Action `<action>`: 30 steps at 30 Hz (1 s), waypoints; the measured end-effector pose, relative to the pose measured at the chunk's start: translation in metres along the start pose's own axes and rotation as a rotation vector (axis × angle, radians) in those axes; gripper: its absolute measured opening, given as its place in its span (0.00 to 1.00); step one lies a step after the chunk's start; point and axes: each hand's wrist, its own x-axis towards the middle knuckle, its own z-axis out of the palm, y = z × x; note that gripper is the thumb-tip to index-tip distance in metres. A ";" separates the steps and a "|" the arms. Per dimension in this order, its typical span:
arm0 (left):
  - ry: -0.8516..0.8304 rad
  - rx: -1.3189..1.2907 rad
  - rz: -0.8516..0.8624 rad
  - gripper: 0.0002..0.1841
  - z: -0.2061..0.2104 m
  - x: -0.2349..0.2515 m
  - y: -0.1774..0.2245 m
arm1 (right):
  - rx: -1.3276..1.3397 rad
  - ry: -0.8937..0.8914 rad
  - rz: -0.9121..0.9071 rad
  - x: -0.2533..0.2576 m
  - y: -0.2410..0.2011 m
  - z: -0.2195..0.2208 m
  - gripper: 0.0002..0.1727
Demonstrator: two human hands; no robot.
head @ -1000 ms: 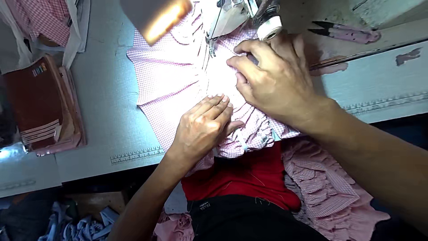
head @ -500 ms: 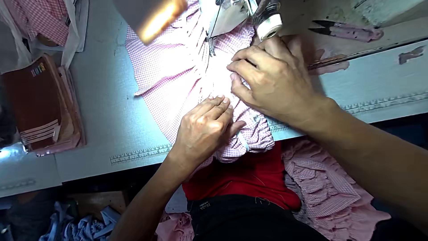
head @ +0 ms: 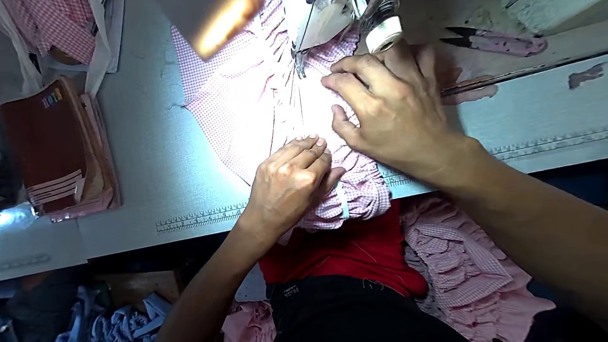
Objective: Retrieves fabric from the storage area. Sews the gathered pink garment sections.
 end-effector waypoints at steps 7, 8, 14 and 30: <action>0.008 0.004 -0.003 0.19 0.000 0.000 0.001 | 0.003 -0.022 -0.003 -0.002 0.001 0.001 0.25; 0.001 0.005 -0.005 0.19 -0.001 0.000 0.000 | 0.006 -0.016 -0.004 -0.002 0.001 0.002 0.24; -0.006 0.003 -0.002 0.18 -0.002 0.001 0.000 | -0.001 -0.005 -0.036 0.000 0.001 0.002 0.22; -0.035 0.001 -0.002 0.17 -0.005 0.003 -0.001 | 0.004 -0.052 -0.073 0.000 -0.004 -0.005 0.15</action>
